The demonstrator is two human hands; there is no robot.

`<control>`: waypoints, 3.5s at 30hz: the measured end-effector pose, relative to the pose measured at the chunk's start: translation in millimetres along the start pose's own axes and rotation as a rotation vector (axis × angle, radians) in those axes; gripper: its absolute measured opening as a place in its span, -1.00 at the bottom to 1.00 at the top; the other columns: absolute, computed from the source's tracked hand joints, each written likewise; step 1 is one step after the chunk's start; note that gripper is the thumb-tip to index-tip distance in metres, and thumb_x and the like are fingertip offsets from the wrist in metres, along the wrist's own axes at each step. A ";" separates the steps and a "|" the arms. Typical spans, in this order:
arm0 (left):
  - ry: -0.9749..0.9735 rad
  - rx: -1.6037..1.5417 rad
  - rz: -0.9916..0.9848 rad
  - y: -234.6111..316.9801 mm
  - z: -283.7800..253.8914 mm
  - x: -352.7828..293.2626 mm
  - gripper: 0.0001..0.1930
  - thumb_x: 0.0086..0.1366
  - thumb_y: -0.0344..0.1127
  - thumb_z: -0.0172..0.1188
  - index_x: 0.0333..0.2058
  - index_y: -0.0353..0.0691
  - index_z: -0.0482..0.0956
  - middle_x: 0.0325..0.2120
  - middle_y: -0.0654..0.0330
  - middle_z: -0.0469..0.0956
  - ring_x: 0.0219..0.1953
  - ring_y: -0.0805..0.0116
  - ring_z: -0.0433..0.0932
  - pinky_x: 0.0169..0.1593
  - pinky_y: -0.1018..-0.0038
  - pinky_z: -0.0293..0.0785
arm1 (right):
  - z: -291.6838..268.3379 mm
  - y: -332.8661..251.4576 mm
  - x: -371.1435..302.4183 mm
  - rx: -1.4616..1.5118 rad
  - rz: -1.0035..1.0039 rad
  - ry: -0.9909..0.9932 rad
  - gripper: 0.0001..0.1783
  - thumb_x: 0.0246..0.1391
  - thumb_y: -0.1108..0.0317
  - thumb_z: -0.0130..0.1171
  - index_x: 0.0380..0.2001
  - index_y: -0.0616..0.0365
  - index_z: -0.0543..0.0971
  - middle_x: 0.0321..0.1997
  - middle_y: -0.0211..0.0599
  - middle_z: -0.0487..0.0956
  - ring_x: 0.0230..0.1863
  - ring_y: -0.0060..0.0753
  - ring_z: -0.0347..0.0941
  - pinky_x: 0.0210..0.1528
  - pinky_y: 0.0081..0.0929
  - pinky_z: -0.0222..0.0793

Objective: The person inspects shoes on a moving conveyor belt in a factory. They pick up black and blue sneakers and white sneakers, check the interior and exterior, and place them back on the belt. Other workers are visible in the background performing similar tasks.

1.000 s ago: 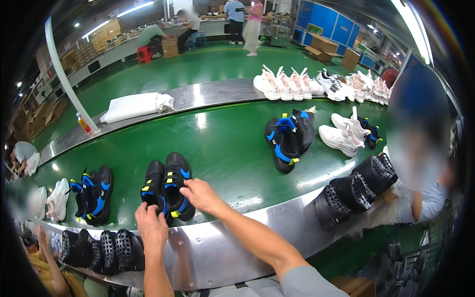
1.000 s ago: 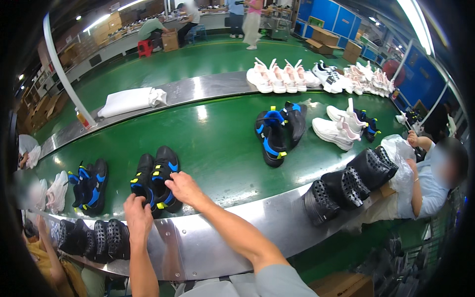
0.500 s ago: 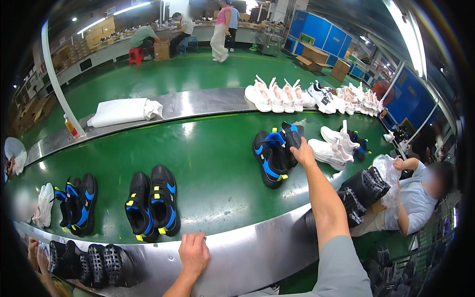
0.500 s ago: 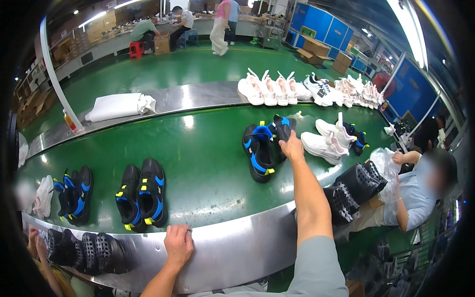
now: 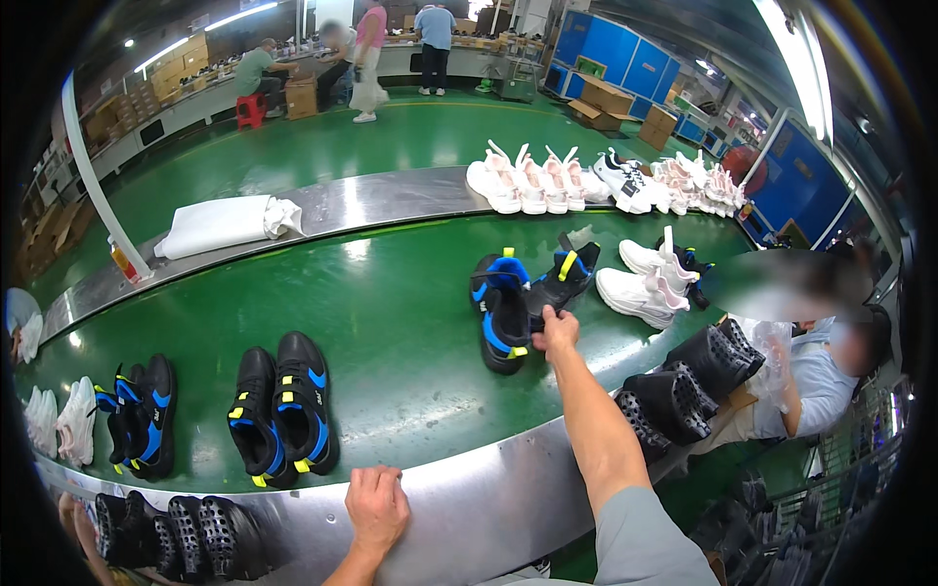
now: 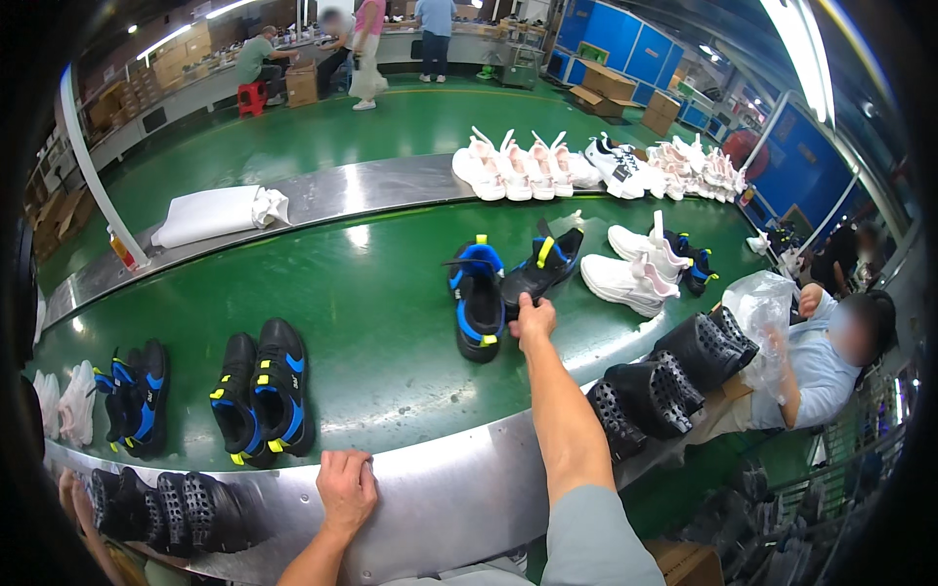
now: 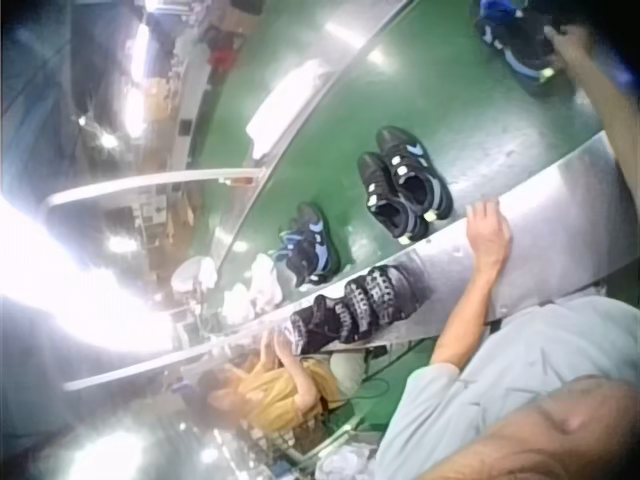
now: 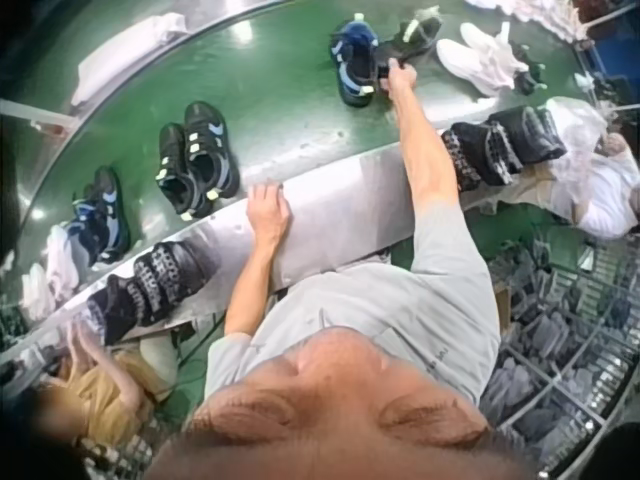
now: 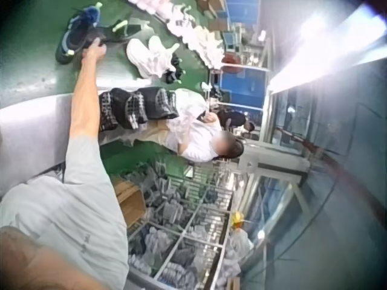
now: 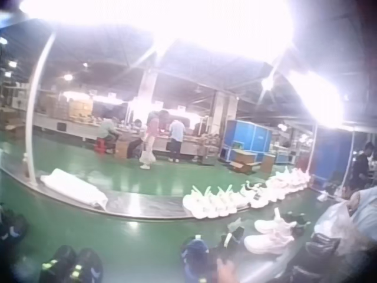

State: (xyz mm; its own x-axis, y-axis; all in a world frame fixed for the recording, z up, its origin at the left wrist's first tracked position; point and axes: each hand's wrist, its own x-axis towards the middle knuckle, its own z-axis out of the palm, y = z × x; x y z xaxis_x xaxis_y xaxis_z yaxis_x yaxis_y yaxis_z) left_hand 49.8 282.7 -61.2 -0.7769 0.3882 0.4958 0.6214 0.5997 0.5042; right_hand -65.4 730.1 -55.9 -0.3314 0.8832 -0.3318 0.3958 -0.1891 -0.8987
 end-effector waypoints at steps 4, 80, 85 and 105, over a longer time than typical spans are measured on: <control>-0.003 -0.019 0.002 -1.8 4.2 0.6 -0.80 0.06 -0.57 0.29 -0.30 -0.20 0.67 -0.29 0.13 0.60 -0.22 0.04 0.53 -0.19 0.19 0.52 | -19.7 -28.9 -29.8 -0.943 -0.387 0.074 -0.50 0.22 -0.03 0.32 0.00 0.17 0.72 0.03 0.14 0.72 0.08 0.19 0.68 0.09 0.04 0.62; -0.449 -0.449 -0.492 -3.4 103.5 246.5 -0.84 0.17 -0.37 0.33 -0.30 -0.28 0.77 -0.44 0.04 0.70 -0.31 0.14 0.68 -0.15 0.25 0.55 | 42.5 9.7 -86.5 -0.187 -0.486 -0.538 -0.63 0.24 0.06 0.35 -0.20 0.19 0.74 -0.25 -0.06 0.74 -0.17 -0.07 0.65 -0.07 -0.13 0.48; 0.136 0.050 0.375 66.5 69.3 207.9 -0.61 0.17 -0.30 0.41 -0.01 -0.23 0.66 -0.02 -0.09 0.63 0.14 -0.18 0.54 0.25 0.03 0.47 | 20.7 18.3 -84.9 -0.228 -0.701 -0.303 -0.26 0.11 -0.02 0.41 0.21 0.31 0.57 0.14 0.16 0.65 0.14 0.11 0.60 0.24 -0.13 0.48; -0.042 -0.180 0.215 79.7 27.6 101.6 -0.68 0.14 -0.60 0.35 -0.08 -0.33 0.63 -0.02 -0.06 0.59 0.13 -0.15 0.51 0.22 0.08 0.46 | -413.2 -33.0 -84.2 -1.029 -0.615 0.401 -0.36 0.15 -0.16 0.37 -0.03 0.25 0.70 -0.11 0.06 0.69 0.01 0.16 0.61 0.08 -0.02 0.51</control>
State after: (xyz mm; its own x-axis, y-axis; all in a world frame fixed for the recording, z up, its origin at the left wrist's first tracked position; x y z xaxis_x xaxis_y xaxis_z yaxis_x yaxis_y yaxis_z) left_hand 17.6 389.3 9.8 -0.6268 0.5235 0.5772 0.7773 0.3684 0.5100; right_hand 303.4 839.3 120.3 -0.4859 0.8084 0.3322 0.8105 0.5590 -0.1751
